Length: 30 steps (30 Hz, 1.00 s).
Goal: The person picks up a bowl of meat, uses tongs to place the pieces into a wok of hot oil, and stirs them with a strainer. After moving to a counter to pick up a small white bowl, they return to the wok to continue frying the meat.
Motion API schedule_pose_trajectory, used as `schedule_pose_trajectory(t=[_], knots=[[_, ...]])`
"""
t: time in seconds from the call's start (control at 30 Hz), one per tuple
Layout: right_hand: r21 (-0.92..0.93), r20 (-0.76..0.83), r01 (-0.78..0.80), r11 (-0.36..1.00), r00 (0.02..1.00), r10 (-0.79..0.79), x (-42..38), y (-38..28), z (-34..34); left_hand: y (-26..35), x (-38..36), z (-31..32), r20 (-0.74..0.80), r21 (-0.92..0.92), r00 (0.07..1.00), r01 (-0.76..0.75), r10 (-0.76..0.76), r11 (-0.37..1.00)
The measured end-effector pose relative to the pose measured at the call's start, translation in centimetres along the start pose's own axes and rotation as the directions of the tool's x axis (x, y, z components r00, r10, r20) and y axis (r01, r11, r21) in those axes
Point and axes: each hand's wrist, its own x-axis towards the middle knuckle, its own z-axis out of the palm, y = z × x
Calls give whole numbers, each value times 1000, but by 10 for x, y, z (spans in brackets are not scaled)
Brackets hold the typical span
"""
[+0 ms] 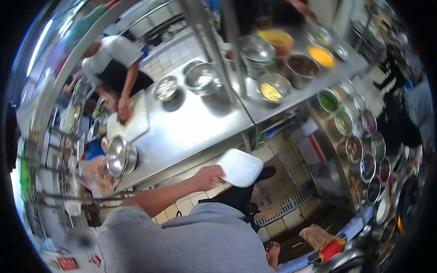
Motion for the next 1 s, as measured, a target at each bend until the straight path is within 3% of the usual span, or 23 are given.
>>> schedule_pose_trajectory(t=[0.03, 0.1, 0.17, 0.23, 0.37, 0.47, 0.53, 0.57, 0.63, 0.7, 0.77, 0.8, 0.83, 0.9, 1.0], knots=[[-31, 56, 17, 999, 998, -16, 16, 3, -8, -8, -25, -19, -144, 20, 989, 49, -45, 999], [-87, 167, 50, 995, 985, -35, 55, 7, -22, -21, -67, -51, -385, 44, 881, 314, -274, 948], [-142, 267, 76, 987, 963, -36, 79, -7, -28, -51, -95, -75, -531, 234, 772, 531, -351, 814], [-210, 255, 112, 971, 965, -56, 79, -45, -18, -90, -112, -94, -567, 254, 702, 646, -430, 720], [-340, 133, 166, 926, 983, -127, 50, -144, 45, -154, -104, -136, -640, 272, 620, 736, -454, 620], [-384, 103, 197, 902, 980, -170, 38, -168, 78, -184, -93, -168, -645, 215, 566, 779, -513, 590], [-400, 92, 211, 892, 977, -190, 35, -168, 90, -182, -85, -183, -717, 326, 525, 834, -460, 445], [-398, 83, 206, 894, 979, -189, 32, -161, 96, -175, -81, -186, -710, 328, 531, 830, -462, 450], [-398, 24, 180, 899, 982, -186, 30, -139, 109, -158, -70, -188, -825, 257, 493, 764, -277, 592], [-397, 6, 162, 904, 985, -174, 35, -104, 114, -138, -67, -170, -727, 126, 571, 656, -380, 744], [-402, 3, 158, 902, 985, -171, 27, -87, 125, -118, -75, -135, -473, -4, 738, 544, -481, 839], [-408, 11, 163, 898, 985, -174, 22, -80, 132, -119, -85, -113, -357, 74, 893, 320, -274, 945], [-402, 3, 159, 902, 985, -172, 19, -74, 144, -116, -86, -95, -139, 144, 961, 258, -238, 955], [-417, 10, 157, 895, 986, -168, 18, -60, 160, -98, -97, -74, 165, 65, 976, 136, -145, 989], [-432, 26, 157, 888, 987, -161, 14, -44, 184, -94, -104, -64, 222, 62, 962, 148, -158, 987]])
